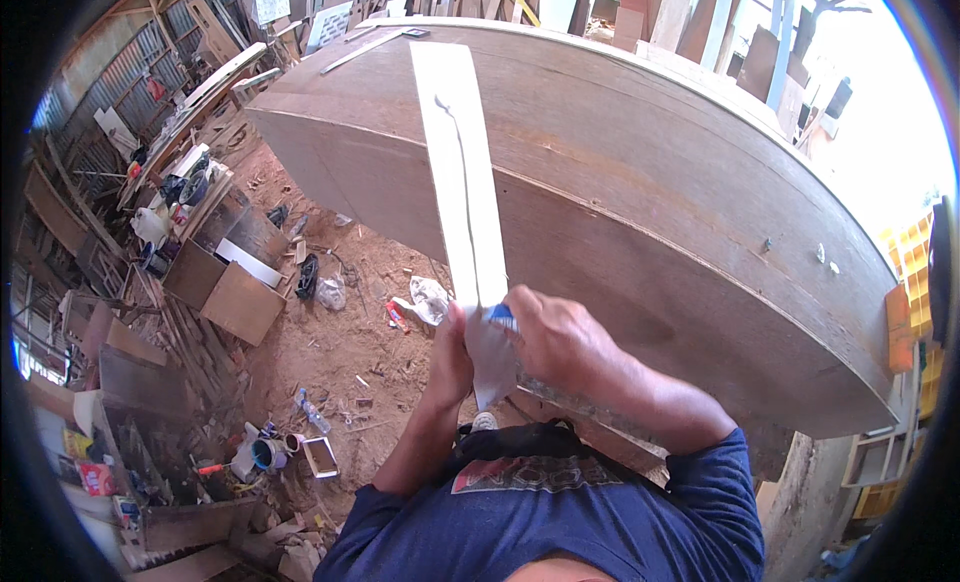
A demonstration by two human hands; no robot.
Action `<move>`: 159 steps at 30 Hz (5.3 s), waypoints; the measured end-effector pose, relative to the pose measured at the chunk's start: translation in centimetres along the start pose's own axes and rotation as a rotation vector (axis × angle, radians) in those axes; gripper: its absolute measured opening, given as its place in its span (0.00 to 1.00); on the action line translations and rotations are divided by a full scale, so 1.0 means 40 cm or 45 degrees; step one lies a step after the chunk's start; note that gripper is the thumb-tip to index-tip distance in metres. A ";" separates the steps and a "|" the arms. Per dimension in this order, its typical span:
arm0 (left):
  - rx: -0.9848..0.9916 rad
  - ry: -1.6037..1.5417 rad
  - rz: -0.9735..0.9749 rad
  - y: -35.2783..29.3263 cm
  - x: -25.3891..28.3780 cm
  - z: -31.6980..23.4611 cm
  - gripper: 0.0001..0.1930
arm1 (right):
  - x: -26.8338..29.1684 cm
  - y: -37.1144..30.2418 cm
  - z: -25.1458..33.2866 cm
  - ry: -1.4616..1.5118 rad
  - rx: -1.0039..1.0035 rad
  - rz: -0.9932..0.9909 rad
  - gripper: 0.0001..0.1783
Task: The person measures a wooden board with a square, marks it with a pencil, saws it by hand, and then drills holes into the side of a wooden cabinet using a power drill.
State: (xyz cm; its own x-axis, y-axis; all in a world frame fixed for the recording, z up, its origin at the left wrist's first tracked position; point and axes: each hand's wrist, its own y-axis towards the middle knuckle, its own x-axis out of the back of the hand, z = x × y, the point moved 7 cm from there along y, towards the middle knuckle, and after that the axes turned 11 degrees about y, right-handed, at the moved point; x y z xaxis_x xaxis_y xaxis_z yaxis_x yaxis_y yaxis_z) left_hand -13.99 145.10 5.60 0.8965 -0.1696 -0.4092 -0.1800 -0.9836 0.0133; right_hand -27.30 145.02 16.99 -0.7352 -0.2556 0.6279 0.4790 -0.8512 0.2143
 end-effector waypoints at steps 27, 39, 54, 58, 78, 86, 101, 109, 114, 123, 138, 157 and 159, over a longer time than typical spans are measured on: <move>-0.182 -0.231 -0.067 0.068 -0.084 -0.050 0.40 | 1.070 -0.643 -0.314 -1.218 -0.891 -1.019 0.19; -0.072 -0.188 -0.077 0.046 -0.149 0.025 0.44 | 1.125 -0.647 -0.502 -0.853 -0.569 -0.883 0.22; -0.232 -0.076 -0.562 -0.049 -0.036 -0.020 0.41 | 0.829 -0.313 -0.374 -0.813 -0.474 -0.380 0.09; -0.320 0.053 -0.833 -0.159 0.110 -0.035 0.42 | 0.812 -0.295 -0.389 -0.755 -0.566 -0.451 0.08; -0.398 -0.094 -1.080 -0.304 1.005 -0.425 0.40 | 0.451 0.288 -0.302 -0.553 -0.297 -0.651 0.09; -0.360 -0.148 -1.082 -0.290 1.216 -0.463 0.43 | 0.116 0.736 -0.084 -0.396 -0.168 -0.590 0.08; -0.272 0.235 -0.553 0.323 1.739 -0.745 0.43 | -0.200 1.270 -0.023 -0.313 -0.190 -0.796 0.10; -0.241 0.482 -0.319 0.724 1.960 -0.913 0.39 | -0.274 1.478 -0.032 -0.383 -0.393 -0.945 0.10; -0.294 0.793 -0.135 0.994 2.125 -1.028 0.30 | -0.342 1.517 -0.033 -0.568 -0.655 -0.904 0.09; -0.743 1.382 0.495 1.495 2.155 -1.293 0.39 | -0.455 1.557 0.001 -0.815 -0.800 -1.367 0.07; -1.209 1.668 1.336 2.077 1.836 -1.307 0.40 | -0.474 1.596 0.018 -0.940 -1.010 -1.578 0.14; -1.338 1.188 2.775 2.254 1.254 -1.041 0.40 | -0.835 2.221 0.209 -0.657 -1.097 -1.469 0.25; -1.454 1.110 2.835 2.230 1.234 -1.029 0.40 | -0.840 2.241 0.227 -0.694 -1.219 -1.517 0.26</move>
State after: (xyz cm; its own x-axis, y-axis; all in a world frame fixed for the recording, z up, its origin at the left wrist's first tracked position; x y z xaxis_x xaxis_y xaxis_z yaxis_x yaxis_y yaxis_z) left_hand 30.86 46.44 24.13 -0.1616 -0.0894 0.9828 -0.6010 0.7988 -0.0262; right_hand 44.71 81.45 21.89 -0.1031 0.7291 0.6766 -0.8184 -0.4488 0.3589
